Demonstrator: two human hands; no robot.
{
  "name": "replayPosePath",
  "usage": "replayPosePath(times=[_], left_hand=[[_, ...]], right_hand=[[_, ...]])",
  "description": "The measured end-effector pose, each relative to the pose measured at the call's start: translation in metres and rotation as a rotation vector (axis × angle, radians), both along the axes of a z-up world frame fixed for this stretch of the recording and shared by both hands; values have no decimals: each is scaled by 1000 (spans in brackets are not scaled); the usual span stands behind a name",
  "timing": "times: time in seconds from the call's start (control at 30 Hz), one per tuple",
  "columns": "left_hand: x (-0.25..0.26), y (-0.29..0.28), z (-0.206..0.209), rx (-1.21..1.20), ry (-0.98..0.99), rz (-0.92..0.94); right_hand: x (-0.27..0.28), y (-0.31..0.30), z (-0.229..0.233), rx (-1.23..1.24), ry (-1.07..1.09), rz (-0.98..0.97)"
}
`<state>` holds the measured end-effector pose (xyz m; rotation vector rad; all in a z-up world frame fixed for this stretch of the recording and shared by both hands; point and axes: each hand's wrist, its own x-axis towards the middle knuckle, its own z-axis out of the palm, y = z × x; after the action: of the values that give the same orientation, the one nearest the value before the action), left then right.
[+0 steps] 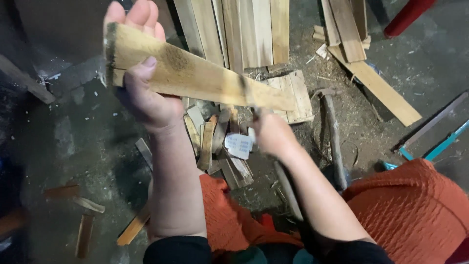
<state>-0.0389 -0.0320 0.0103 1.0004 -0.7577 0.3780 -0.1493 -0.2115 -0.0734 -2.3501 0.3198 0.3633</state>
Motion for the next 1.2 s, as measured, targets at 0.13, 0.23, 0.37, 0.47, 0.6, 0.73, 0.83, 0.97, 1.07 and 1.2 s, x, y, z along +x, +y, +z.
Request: replayPosePath(times=[0.13, 0.23, 0.37, 0.47, 0.6, 0.73, 0.83, 0.97, 1.07, 1.2], left_hand=[[2, -4, 1, -41, -60, -87], [22, -6, -6, -25, -157, -116], [11, -8, -1, -39, -172, -108], [6, -3, 1, -58, -56, -62], [8, -5, 4, -7, -45, 1], [11, -9, 0, 2, -152, -60], [-3, -4, 11, 6, -1, 14], [3, -6, 10, -39, -13, -31], [-6, -10, 13, 1, -6, 47], [6, -7, 13, 66, 3, 118]], right_hand=[[-1, -2, 10, 91, 114, -76], [-30, 21, 52, -18, -118, 147], [-13, 2, -6, -90, -159, 73], [3, -19, -52, -7, -227, -105], [-15, 9, 20, 35, -65, -10], [-18, 12, 18, 10, -175, 31], [9, -32, -100, -32, -194, -113], [-8, 4, 29, 217, 273, -268], [-30, 13, 9, -12, -103, 31], [-4, -10, -57, 8, -294, -71]])
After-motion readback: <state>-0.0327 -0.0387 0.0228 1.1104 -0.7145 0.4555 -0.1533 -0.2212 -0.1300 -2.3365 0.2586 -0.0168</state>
